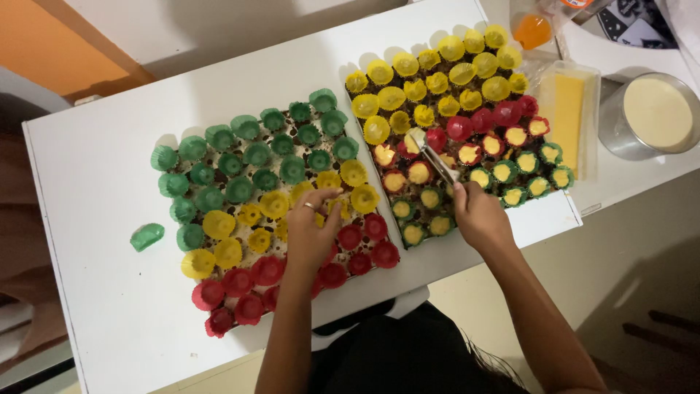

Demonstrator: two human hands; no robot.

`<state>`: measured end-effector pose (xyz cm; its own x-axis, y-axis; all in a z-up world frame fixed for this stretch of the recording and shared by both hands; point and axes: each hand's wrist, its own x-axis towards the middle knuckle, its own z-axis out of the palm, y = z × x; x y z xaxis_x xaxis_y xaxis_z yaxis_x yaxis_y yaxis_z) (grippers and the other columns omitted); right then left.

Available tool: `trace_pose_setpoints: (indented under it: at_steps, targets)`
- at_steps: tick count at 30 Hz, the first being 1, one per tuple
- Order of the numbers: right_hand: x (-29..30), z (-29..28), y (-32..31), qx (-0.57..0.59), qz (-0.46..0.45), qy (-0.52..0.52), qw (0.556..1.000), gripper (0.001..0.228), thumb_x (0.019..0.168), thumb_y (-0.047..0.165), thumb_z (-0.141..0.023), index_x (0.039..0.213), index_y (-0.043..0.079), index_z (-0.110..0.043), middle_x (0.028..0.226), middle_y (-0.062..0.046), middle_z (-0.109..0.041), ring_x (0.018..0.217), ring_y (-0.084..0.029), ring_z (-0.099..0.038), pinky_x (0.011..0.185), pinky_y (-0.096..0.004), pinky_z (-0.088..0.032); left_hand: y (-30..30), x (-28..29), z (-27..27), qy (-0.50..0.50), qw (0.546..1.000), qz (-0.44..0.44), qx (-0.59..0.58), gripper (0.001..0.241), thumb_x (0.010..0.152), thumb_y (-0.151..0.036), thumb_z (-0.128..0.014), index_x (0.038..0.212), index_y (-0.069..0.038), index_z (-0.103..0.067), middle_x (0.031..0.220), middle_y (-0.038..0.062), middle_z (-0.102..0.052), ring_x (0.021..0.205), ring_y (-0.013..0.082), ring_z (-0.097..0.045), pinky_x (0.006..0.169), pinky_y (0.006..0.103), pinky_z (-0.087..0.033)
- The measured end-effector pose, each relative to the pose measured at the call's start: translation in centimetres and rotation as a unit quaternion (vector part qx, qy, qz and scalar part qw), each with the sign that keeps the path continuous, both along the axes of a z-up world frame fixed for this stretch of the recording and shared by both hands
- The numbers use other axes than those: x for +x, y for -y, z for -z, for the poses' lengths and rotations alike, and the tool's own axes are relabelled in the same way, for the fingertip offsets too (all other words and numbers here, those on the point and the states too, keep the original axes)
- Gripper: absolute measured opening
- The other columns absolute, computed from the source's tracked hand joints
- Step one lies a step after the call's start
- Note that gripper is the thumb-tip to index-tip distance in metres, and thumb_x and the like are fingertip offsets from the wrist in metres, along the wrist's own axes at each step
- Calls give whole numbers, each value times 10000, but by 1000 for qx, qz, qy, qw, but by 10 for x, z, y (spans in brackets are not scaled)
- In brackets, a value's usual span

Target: Filling colorful tart or cupcake liners with batter using a small scoop.

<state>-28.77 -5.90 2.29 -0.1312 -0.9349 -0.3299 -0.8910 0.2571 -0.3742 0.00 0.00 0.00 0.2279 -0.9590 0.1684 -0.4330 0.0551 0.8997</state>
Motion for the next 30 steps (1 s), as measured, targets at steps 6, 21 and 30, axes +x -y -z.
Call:
trace_pose_setpoints:
  at_steps: [6, 21, 30]
  targets:
    - [1, -1, 0, -2, -6, -18, 1000, 487, 1090, 424, -392, 1025, 1, -626, 717, -235, -671, 663, -436, -649, 659, -555, -498, -3, 2, 4, -8, 1000, 2, -5, 203, 894, -79, -746, 1091, -36, -724, 1011, 100, -734, 748, 184, -672, 683, 323, -556]
    - [1, -1, 1, 3, 0, -19, 1000, 501, 1091, 432, -382, 1052, 2, -637, 717, -229, -685, 647, -421, -666, 650, -541, -510, -6, 5, 2, -1, 1000, 1, 23, 196, 897, -91, -741, 1088, -49, -732, 1028, 91, -742, 762, 181, -677, 680, 325, -555]
    - [4, 5, 6, 7, 16, 1, 1000, 532, 1091, 439, -384, 1040, -20, -648, 743, -248, -684, 694, -430, -667, 680, -545, -503, -11, 7, 8, 30, 999, 1, 10, 207, 903, -92, -747, 1104, -47, -728, 1028, 87, -731, 751, 190, -643, 696, 357, -512]
